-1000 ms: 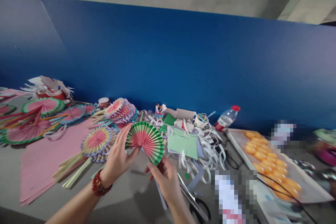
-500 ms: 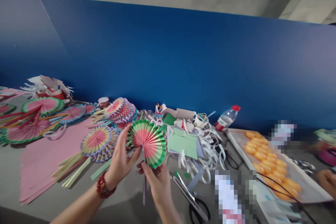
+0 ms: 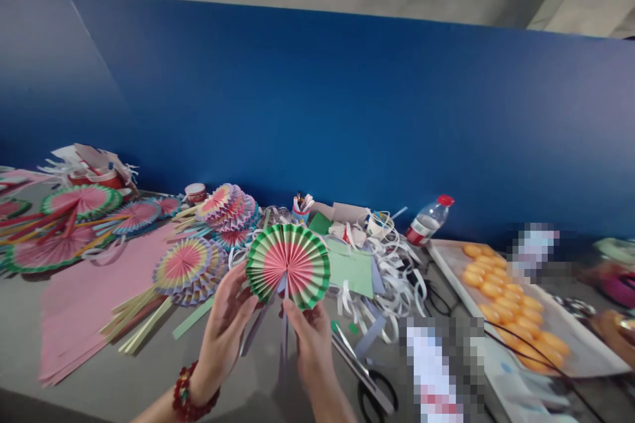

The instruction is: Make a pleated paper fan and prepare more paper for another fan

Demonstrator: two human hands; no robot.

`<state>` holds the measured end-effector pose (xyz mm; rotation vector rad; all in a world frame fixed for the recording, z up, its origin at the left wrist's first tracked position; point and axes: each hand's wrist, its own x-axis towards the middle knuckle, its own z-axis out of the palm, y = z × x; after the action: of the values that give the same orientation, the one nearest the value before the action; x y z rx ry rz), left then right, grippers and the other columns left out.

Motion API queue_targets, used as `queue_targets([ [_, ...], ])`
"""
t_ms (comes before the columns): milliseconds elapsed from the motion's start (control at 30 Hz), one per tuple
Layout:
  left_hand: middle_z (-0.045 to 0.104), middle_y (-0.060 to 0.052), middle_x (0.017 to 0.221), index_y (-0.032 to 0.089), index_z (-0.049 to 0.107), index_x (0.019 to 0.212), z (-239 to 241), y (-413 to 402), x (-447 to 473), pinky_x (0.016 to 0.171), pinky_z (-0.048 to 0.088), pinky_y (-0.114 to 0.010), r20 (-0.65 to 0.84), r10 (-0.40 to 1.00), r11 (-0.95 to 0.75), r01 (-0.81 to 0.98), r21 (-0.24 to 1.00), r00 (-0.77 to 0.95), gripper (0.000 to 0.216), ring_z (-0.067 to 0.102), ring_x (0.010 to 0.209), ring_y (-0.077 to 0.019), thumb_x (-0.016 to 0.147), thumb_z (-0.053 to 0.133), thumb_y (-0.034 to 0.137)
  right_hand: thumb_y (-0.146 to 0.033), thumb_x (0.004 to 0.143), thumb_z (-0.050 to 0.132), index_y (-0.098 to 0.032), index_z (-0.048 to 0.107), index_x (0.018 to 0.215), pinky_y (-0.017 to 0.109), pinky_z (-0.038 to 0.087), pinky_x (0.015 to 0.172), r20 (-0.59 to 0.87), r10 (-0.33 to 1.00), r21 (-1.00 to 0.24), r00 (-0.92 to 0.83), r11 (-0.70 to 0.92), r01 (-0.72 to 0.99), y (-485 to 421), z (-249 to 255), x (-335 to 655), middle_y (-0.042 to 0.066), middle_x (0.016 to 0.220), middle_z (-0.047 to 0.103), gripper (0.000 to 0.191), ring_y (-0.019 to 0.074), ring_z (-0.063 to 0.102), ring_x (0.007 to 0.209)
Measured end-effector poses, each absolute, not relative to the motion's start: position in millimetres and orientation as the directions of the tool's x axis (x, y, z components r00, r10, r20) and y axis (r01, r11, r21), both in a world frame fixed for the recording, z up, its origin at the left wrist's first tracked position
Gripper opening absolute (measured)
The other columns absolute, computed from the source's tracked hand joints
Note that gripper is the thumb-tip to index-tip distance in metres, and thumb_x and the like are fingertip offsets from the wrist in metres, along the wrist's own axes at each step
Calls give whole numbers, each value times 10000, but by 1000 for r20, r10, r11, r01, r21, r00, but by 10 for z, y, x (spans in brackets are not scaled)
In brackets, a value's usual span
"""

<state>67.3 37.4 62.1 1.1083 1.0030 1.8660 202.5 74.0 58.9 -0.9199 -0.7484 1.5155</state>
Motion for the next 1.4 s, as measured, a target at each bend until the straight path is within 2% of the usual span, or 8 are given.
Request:
queue_targets([
  [167, 575, -79, 1362, 326, 483, 1386, 597, 395, 787, 944, 537, -291, 71, 915, -283, -504, 816, -398, 627, 608, 1199, -242, 824, 757, 288, -348, 650, 887, -224, 719, 954, 337, 550, 814, -131, 987, -834, -95, -161, -527, 735, 503, 1987, 52, 947, 764, 369, 217, 704, 844],
  [300, 698, -60, 1141, 247, 644, 1174, 588, 389, 866, 888, 553, -261, -106, 947, -139, -686, 714, -302, 517, 680, 1049, -210, 703, 858, 256, -351, 678, 876, -211, 712, 972, 379, 526, 910, -117, 987, -823, -112, -159, -545, 719, 450, 1946, 61, 997, 760, 364, 239, 702, 933],
  [400, 727, -53, 1046, 205, 690, 1066, 581, 381, 884, 900, 545, -262, -117, 952, -120, -696, 708, -283, 421, 691, 1003, -198, 687, 869, 240, -354, 677, 878, -205, 714, 972, 358, 529, 895, -120, 986, -832, -119, -165, -530, 706, 447, 1922, 62, 996, 762, 369, 231, 702, 927],
  [800, 733, -36, 935, 194, 700, 980, 484, 398, 901, 870, 550, -264, -119, 959, -95, -689, 719, -257, 342, 698, 893, -174, 691, 872, 258, -328, 606, 917, -178, 713, 908, 341, 547, 838, -197, 973, -797, -121, -231, -558, 691, 427, 1903, 66, 923, 767, 393, 222, 710, 858],
  [967, 728, -43, 1002, 213, 685, 1023, 560, 386, 875, 901, 541, -274, -147, 965, -50, -700, 712, -218, 362, 693, 928, -175, 707, 860, 238, -336, 613, 910, -176, 718, 908, 350, 556, 816, -188, 969, -804, -161, -246, -542, 706, 454, 1910, 63, 897, 764, 387, 226, 713, 821],
  [1167, 724, -53, 1039, 206, 705, 1045, 540, 349, 921, 882, 530, -240, -203, 975, 72, -740, 669, -89, 339, 684, 996, -187, 736, 842, 241, -328, 567, 930, -189, 705, 919, 355, 560, 831, -247, 966, -787, -80, -248, -566, 761, 454, 1920, 61, 934, 768, 440, 243, 720, 872],
  [1300, 729, -60, 977, 191, 716, 1022, 482, 333, 968, 836, 541, -240, -238, 971, 127, -775, 618, -31, 313, 698, 932, -181, 743, 840, 259, -343, 550, 930, -186, 693, 862, 334, 573, 718, -271, 957, -765, -109, -282, -579, 762, 484, 1923, 45, 835, 763, 423, 228, 720, 743],
  [1400, 724, -76, 1025, 185, 706, 1039, 483, 325, 979, 866, 541, -277, -213, 977, 128, -759, 638, -15, 319, 692, 957, -197, 758, 830, 269, -359, 535, 931, -191, 678, 780, 295, 555, 618, -295, 948, -746, -120, -307, -591, 749, 495, 1915, 13, 732, 737, 391, 192, 690, 626],
])
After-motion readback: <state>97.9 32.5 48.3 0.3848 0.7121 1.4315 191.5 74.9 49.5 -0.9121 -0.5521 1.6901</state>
